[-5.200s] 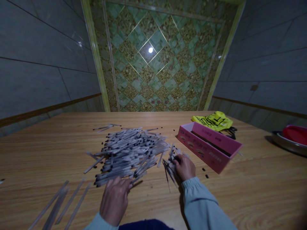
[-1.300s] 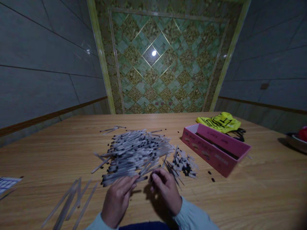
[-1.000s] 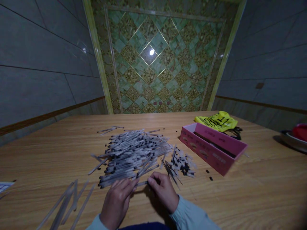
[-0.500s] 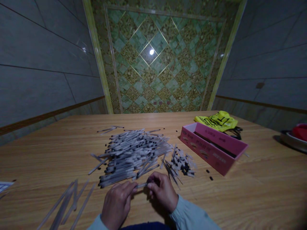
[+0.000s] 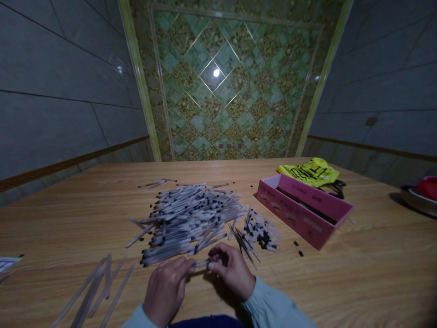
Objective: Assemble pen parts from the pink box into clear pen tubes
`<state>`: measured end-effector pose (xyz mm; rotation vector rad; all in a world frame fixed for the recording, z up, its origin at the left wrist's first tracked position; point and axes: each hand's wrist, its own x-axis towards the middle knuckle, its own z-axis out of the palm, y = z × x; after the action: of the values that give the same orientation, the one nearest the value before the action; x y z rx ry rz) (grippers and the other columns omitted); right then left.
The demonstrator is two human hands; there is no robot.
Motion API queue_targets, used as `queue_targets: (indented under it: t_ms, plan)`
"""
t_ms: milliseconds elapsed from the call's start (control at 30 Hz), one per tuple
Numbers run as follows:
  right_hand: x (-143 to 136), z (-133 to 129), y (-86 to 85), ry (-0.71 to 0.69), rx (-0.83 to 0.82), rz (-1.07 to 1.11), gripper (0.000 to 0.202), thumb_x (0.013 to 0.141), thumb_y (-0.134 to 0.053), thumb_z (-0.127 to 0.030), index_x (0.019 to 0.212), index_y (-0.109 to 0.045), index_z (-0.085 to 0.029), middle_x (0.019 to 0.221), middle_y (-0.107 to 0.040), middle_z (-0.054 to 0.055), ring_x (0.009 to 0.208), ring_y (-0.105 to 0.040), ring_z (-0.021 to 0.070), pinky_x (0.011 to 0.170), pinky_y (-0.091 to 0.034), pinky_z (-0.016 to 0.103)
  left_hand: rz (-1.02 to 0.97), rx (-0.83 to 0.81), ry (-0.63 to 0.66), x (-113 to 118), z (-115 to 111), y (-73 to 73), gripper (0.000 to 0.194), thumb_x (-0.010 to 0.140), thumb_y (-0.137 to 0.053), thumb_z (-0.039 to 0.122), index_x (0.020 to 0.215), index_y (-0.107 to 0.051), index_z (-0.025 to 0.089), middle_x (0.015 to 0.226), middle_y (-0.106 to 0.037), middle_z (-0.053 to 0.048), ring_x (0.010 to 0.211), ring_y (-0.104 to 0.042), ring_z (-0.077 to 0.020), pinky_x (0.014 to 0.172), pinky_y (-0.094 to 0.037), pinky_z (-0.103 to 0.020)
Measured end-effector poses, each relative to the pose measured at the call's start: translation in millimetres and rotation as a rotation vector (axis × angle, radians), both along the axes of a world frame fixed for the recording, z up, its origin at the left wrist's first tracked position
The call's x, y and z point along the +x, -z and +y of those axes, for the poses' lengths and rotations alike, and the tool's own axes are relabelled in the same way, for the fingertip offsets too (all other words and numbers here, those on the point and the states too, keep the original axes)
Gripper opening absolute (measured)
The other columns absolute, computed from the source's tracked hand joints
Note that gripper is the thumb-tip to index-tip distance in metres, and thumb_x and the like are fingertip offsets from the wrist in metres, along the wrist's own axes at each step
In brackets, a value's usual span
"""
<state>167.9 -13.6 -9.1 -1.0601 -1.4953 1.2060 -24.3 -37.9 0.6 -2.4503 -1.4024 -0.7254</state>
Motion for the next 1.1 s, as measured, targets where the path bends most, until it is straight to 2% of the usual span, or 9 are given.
queue_targets:
  t_ms: [133,233,333,500,567,667,800,933,1100]
  plan:
    - [-0.8,-0.4,4.9,-0.022,-0.036,-0.038,0.012,0.074,-0.052,-0.023,0.066,-0.056,-0.015,0.054,-0.052,-0.002,0.049,-0.049,0.0107,0.046,-0.035,0.02,0.006,-0.034,0.017,0.7,0.5,0.9,0.025,0.083,-0.046,0.014,0.091,-0.065,0.026,0.074,-0.069,-0.002,0.066,-0.064,-0.0182,0.061,-0.045,-0.03]
    - [-1.5,-1.7,5.2,-0.015,-0.009,0.044,0.002,0.066,-0.055,-0.015,0.068,-0.054,-0.016,0.056,-0.051,-0.004,0.052,-0.048,0.0098,0.048,-0.036,0.019,0.0,-0.04,0.017,0.4,1.2,2.3,0.024,0.082,-0.046,0.014,0.091,-0.065,0.025,0.074,-0.069,-0.002,0.065,-0.063,-0.0182,0.06,-0.045,-0.03]
    - [-1.8,-1.1,6.3,-0.021,-0.014,0.09,0.019,0.06,-0.063,-0.015,0.078,-0.055,-0.016,0.062,-0.053,-0.004,0.055,-0.049,0.0097,0.05,-0.038,0.019,-0.015,-0.021,0.014,-0.2,1.7,2.8,0.024,0.083,-0.046,0.015,0.092,-0.065,0.025,0.075,-0.069,-0.003,0.064,-0.063,-0.0184,0.059,-0.045,-0.03]
    - [-1.3,0.1,7.3,-0.045,-0.077,-0.028,0.014,0.075,-0.05,-0.024,0.066,-0.055,-0.015,0.052,-0.051,-0.002,0.046,-0.048,0.0105,0.045,-0.037,0.021,-0.012,-0.062,0.024,-0.2,1.1,2.4,0.024,0.084,-0.045,0.015,0.092,-0.065,0.026,0.074,-0.069,-0.002,0.066,-0.063,-0.0189,0.06,-0.046,-0.031]
    - [-1.3,-0.3,4.9,-0.02,-0.055,0.027,0.003,0.069,-0.055,-0.019,0.069,-0.055,-0.016,0.056,-0.052,-0.003,0.051,-0.05,0.0107,0.048,-0.039,0.021,-0.014,-0.056,0.023,-0.8,1.1,3.3,0.023,0.083,-0.046,0.015,0.092,-0.065,0.025,0.075,-0.069,-0.002,0.066,-0.063,-0.0192,0.061,-0.046,-0.032]
    - [-1.4,0.3,3.1,-0.012,-0.032,0.101,0.022,0.06,-0.064,-0.017,0.08,-0.056,-0.016,0.064,-0.054,-0.003,0.057,-0.053,0.0107,0.052,-0.042,0.021,-0.016,-0.043,0.012,-1.6,1.7,5.5,0.023,0.083,-0.047,0.016,0.093,-0.065,0.025,0.076,-0.069,-0.002,0.066,-0.063,-0.0194,0.061,-0.046,-0.032]
    - [-2.5,2.6,9.0,-0.051,-0.12,0.053,0.015,0.072,-0.054,-0.029,0.068,-0.054,-0.014,0.052,-0.053,-0.002,0.041,-0.049,0.0103,0.04,-0.038,0.021,-0.009,-0.062,0.004,-0.6,2.5,5.9,0.023,0.083,-0.046,0.016,0.092,-0.065,0.026,0.075,-0.069,-0.002,0.066,-0.063,-0.0194,0.061,-0.047,-0.032]
    - [-4.5,2.0,12.7,-0.029,-0.106,0.128,0.005,0.065,-0.052,-0.019,0.066,-0.053,-0.015,0.05,-0.054,-0.002,0.04,-0.049,0.0104,0.041,-0.043,0.022,-0.004,-0.089,0.0,0.7,2.2,3.9,0.024,0.084,-0.045,0.017,0.092,-0.065,0.027,0.077,-0.069,-0.001,0.067,-0.063,-0.0193,0.06,-0.047,-0.032]
    - [-3.4,-1.4,6.1,-0.01,-0.032,0.102,0.009,0.063,-0.049,-0.012,0.069,-0.055,-0.015,0.054,-0.056,-0.002,0.047,-0.054,0.0124,0.046,-0.045,0.023,-0.019,-0.122,-0.019,0.7,1.2,3.7,0.025,0.086,-0.043,0.018,0.093,-0.064,0.027,0.082,-0.071,-0.001,0.07,-0.065,-0.0189,0.063,-0.046,-0.031]
